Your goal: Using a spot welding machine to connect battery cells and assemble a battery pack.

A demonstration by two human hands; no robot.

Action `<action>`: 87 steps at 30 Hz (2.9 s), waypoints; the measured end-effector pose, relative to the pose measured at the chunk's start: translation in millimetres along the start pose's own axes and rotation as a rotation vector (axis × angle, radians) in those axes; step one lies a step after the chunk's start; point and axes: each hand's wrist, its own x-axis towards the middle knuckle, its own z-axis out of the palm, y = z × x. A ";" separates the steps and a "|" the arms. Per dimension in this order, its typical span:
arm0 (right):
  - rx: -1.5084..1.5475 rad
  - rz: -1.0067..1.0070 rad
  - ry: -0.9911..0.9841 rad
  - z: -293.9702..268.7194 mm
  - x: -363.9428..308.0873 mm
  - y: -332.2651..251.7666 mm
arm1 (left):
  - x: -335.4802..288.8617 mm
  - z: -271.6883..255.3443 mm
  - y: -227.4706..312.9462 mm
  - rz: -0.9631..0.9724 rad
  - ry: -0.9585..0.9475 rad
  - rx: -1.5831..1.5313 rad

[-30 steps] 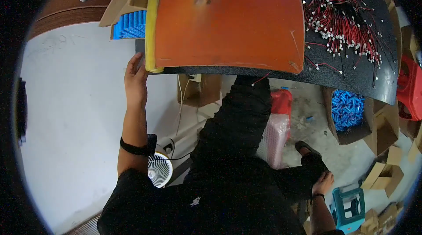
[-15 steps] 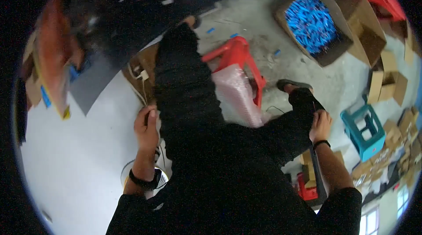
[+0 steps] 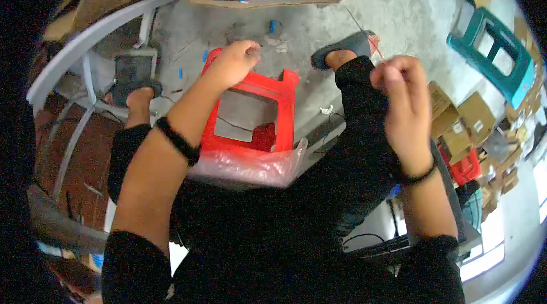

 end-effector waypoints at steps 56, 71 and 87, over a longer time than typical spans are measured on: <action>0.622 0.253 0.274 46.9 78.4 41.1 | 91.8 3.5 -414.2 -0.531 -0.004 0.525; 0.575 0.154 0.162 46.8 76.9 31.4 | -2.3 -117.6 -267.7 -0.928 0.176 -0.683; 0.424 0.173 0.037 82.9 100.0 37.2 | -64.3 21.5 -424.3 -0.225 0.301 0.557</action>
